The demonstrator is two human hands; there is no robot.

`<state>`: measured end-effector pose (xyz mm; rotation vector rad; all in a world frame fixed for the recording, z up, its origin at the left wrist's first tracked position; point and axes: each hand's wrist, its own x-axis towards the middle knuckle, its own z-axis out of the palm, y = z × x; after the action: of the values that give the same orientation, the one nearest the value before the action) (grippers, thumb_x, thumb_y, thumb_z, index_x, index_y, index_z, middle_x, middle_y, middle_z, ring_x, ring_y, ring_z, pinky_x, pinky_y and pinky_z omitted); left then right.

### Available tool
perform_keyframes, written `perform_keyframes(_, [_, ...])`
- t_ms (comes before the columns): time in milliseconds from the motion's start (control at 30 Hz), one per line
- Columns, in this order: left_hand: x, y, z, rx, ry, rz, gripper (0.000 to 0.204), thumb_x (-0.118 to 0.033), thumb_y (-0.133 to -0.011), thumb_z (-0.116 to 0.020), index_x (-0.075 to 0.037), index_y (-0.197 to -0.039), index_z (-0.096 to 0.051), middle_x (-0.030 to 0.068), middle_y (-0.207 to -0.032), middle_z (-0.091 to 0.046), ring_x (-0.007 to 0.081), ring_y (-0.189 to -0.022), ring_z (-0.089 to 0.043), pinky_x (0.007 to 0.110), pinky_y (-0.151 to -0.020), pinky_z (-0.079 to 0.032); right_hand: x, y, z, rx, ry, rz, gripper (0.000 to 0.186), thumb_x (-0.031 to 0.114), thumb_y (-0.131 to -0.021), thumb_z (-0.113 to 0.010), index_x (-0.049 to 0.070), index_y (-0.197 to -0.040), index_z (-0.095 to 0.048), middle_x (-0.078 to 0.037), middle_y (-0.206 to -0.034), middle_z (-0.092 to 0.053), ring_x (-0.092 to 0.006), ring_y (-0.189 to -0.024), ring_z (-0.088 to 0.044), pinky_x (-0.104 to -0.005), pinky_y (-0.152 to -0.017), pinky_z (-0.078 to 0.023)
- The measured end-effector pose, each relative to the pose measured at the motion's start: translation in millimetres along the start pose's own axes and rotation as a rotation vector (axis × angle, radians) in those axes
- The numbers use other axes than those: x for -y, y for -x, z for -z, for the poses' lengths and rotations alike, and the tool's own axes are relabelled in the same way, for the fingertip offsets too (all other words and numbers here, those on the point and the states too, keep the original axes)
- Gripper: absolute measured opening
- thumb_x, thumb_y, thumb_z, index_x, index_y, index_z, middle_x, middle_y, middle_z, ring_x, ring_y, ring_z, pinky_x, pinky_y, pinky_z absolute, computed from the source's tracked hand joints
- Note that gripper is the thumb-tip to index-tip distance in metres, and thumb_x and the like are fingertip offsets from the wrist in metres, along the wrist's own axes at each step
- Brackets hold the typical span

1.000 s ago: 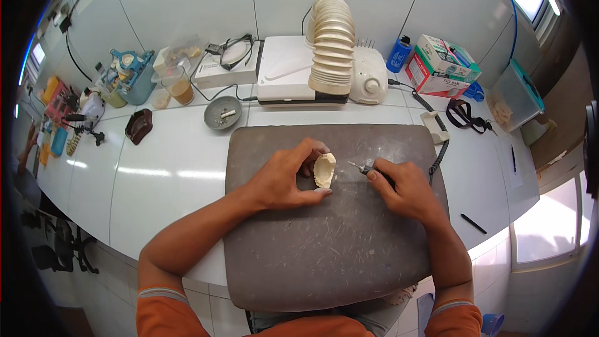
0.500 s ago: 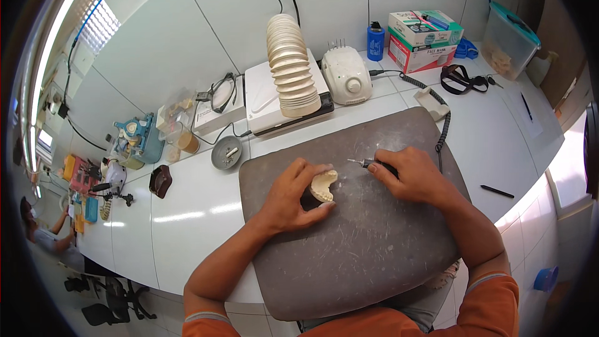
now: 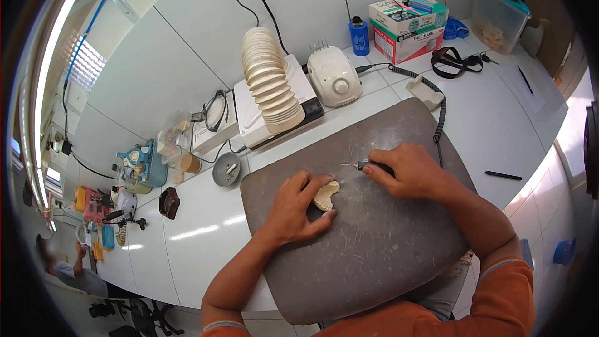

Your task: The person shapes a dental cast using a handheld rotary tool, turns on an overhead lamp, and trims the dental cast.

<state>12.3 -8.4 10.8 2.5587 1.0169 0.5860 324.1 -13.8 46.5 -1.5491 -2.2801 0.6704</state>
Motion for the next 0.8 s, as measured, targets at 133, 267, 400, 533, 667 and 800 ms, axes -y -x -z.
perform_keyframes(133, [-0.4,-0.8,-0.2,-0.006,0.028,-0.006,0.07,-0.03,-0.08,-0.088,-0.009,-0.144,-0.07,0.0147,-0.113,-0.061,0.0343,-0.102,-0.063,0.044,-0.092,-0.051,-0.3,-0.1,0.2,0.017,0.006,-0.006,0.04,0.046,-0.113,-0.061,0.01,-0.11,-0.076,-0.02,-0.078,-0.074,-0.0439,-0.079,-0.075,-0.0566,-0.078,-0.056])
perform_keyframes(267, [-0.4,0.3,-0.1,-0.002,0.018,0.012,0.071,-0.03,-0.08,-0.088,-0.009,-0.145,-0.07,0.0148,-0.113,-0.061,0.0342,-0.103,-0.063,0.043,-0.092,-0.051,-0.2,-0.3,0.3,0.013,0.008,0.0,0.04,0.046,-0.113,-0.061,0.009,-0.11,-0.076,-0.02,-0.078,-0.074,-0.0441,-0.079,-0.075,-0.0569,-0.079,-0.056])
perform_keyframes(400, [-0.1,-0.2,-0.2,-0.011,0.04,0.021,0.072,-0.029,-0.079,-0.089,-0.008,-0.145,-0.069,0.0149,-0.114,-0.061,0.0347,-0.105,-0.063,0.043,-0.093,-0.051,0.3,0.4,1.2,0.016,-0.008,0.008,0.04,0.046,-0.113,-0.061,0.009,-0.111,-0.076,-0.02,-0.079,-0.075,-0.0444,-0.08,-0.075,-0.0572,-0.079,-0.056])
perform_keyframes(533, [-0.3,-0.7,1.7,-0.021,0.103,0.038,0.071,-0.025,-0.081,-0.091,-0.008,-0.146,-0.067,0.0151,-0.117,-0.061,0.0344,-0.107,-0.064,0.042,-0.094,-0.052,0.1,-0.5,0.6,0.025,0.003,-0.001,0.041,0.046,-0.113,-0.06,0.009,-0.111,-0.076,-0.021,-0.081,-0.076,-0.0446,-0.081,-0.075,-0.0572,-0.08,-0.056])
perform_keyframes(667, [-2.8,-1.7,2.8,-0.058,0.246,0.077,0.071,-0.022,-0.082,-0.095,-0.008,-0.146,-0.066,0.0145,-0.121,-0.063,0.0316,-0.111,-0.066,0.04,-0.096,-0.054,-0.7,-0.7,0.3,0.021,0.004,0.005,0.041,0.046,-0.113,-0.06,0.009,-0.111,-0.076,-0.021,-0.082,-0.076,-0.0448,-0.082,-0.075,-0.0573,-0.08,-0.056])
perform_keyframes(800, [1.4,0.4,0.1,-0.112,0.271,0.068,0.072,-0.025,-0.081,-0.098,-0.007,-0.143,-0.066,0.0136,-0.121,-0.063,0.0297,-0.11,-0.065,0.04,-0.094,-0.054,0.9,-1.1,0.5,0.026,0.015,0.005,0.041,0.046,-0.113,-0.06,0.009,-0.111,-0.076,-0.021,-0.082,-0.076,-0.0449,-0.082,-0.075,-0.0575,-0.081,-0.056])
